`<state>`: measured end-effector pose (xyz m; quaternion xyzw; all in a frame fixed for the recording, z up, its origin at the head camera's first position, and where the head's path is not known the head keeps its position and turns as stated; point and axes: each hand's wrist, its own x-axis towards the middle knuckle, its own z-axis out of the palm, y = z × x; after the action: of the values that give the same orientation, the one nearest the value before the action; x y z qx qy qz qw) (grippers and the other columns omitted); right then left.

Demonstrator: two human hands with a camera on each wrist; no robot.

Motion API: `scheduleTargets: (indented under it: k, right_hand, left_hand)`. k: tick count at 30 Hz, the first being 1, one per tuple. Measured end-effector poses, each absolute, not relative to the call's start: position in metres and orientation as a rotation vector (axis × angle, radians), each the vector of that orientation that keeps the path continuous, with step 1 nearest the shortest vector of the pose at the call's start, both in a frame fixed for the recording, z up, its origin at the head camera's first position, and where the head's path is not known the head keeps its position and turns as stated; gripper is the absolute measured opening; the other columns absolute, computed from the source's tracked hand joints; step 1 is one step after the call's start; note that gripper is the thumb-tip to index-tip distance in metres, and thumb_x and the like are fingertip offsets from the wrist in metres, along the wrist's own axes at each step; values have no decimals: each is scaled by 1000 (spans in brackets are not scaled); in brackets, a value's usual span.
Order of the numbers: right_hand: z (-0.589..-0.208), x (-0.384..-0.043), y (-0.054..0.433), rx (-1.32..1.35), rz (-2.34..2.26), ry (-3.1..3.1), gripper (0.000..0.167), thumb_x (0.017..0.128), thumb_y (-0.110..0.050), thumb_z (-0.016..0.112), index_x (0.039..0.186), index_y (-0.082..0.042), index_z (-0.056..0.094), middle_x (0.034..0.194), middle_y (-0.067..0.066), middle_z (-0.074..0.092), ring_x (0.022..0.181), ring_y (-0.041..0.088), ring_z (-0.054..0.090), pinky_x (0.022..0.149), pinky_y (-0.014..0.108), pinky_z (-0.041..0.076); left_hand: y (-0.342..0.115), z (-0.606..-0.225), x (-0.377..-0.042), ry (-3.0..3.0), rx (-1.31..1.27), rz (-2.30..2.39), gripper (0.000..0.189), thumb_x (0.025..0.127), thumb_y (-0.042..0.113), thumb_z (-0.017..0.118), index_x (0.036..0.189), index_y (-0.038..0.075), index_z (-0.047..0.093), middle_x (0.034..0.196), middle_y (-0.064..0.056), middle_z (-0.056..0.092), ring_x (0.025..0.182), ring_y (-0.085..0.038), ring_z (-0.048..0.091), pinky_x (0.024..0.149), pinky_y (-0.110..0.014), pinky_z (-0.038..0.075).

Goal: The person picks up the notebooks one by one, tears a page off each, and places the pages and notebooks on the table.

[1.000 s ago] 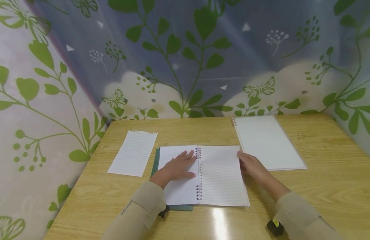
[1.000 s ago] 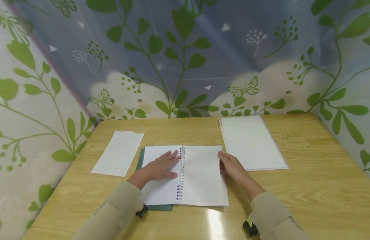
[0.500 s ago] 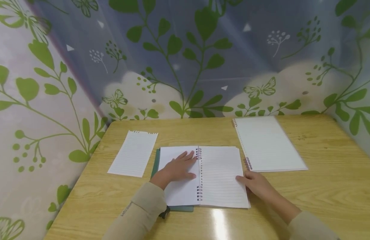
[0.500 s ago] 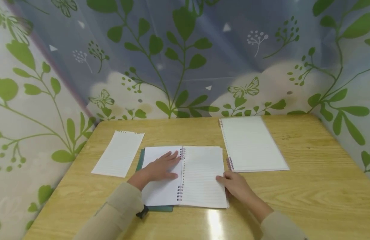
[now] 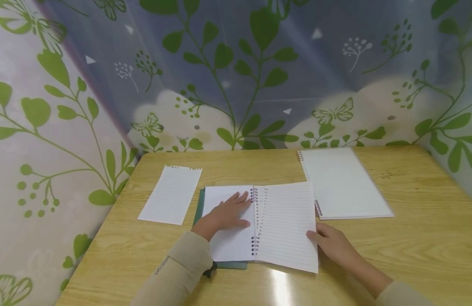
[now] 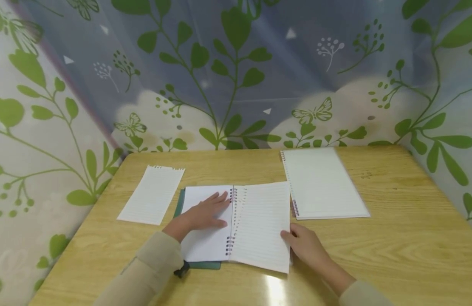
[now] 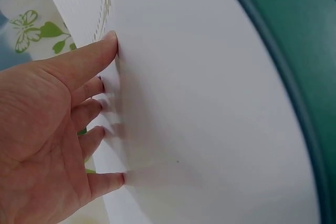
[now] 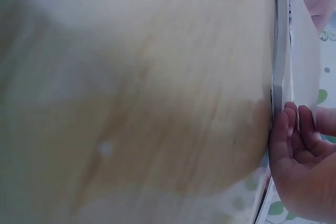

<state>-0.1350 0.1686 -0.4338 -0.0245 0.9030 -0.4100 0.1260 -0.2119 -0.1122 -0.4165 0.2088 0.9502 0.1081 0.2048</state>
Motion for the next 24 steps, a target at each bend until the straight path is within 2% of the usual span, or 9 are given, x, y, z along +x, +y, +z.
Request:
scheduleTargets:
  k: [9, 17, 24]
  right_hand:
    - [-429, -140, 174, -215, -1188, 2589, 38, 94, -24, 49, 119, 3, 57, 116, 19, 61, 103, 28, 58, 84, 42, 47]
    - [-430, -136, 175, -161, -1234, 2518, 40, 95, -25, 47, 121, 4, 55, 118, 22, 59, 109, 36, 55, 91, 50, 43]
    - [-429, -131, 176, -160, -1286, 2470, 46, 96, -27, 45, 130, 5, 47, 129, 23, 52, 120, 40, 48, 96, 53, 40]
  left_hand:
    - [-113, -419, -213, 2649, 572, 308, 69, 89, 41, 56, 147, 21, 24, 156, 5, 8, 144, -20, 2, 112, -54, 15]
    - [-114, -420, -213, 2643, 558, 320, 69, 89, 41, 56, 146, 22, 24, 156, 5, 8, 144, -19, 2, 113, -53, 14]
    - [-113, -420, -214, 2652, 567, 302, 69, 88, 42, 57, 146, 22, 24, 155, 6, 8, 144, -19, 2, 113, -53, 15]
